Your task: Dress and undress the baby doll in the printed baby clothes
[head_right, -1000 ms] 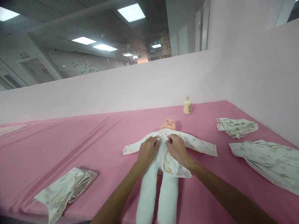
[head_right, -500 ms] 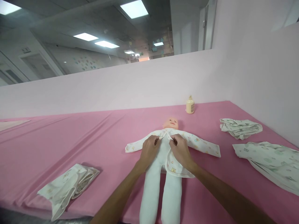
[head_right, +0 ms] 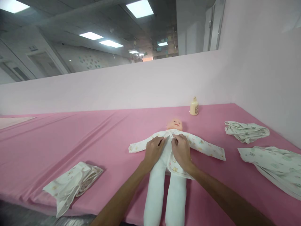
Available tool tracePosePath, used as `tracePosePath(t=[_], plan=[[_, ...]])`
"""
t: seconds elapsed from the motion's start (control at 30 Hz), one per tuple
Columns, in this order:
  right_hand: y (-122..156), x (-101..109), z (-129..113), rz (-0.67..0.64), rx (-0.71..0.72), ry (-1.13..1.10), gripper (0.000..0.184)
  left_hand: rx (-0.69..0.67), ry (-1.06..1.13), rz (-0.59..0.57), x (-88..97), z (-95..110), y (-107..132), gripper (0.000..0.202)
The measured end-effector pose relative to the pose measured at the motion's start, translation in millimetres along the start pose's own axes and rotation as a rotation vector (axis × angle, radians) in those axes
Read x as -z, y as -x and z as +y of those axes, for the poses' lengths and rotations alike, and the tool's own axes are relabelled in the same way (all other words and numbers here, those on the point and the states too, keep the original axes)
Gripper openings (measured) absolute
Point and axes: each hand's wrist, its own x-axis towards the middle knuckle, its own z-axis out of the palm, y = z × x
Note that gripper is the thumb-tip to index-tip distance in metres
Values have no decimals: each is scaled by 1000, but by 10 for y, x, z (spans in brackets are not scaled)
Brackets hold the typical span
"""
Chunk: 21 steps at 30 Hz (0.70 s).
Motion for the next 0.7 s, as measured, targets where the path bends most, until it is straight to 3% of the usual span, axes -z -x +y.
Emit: tracePosePath(t=[0.33,0.7], plan=[[39,-56,-106,-47,58,36,19,-185,-246,-64,-64,-49,88,21],[142,-71,-165,-36,-78,-80,20,-172,-254,-102,-42,14,126,17]])
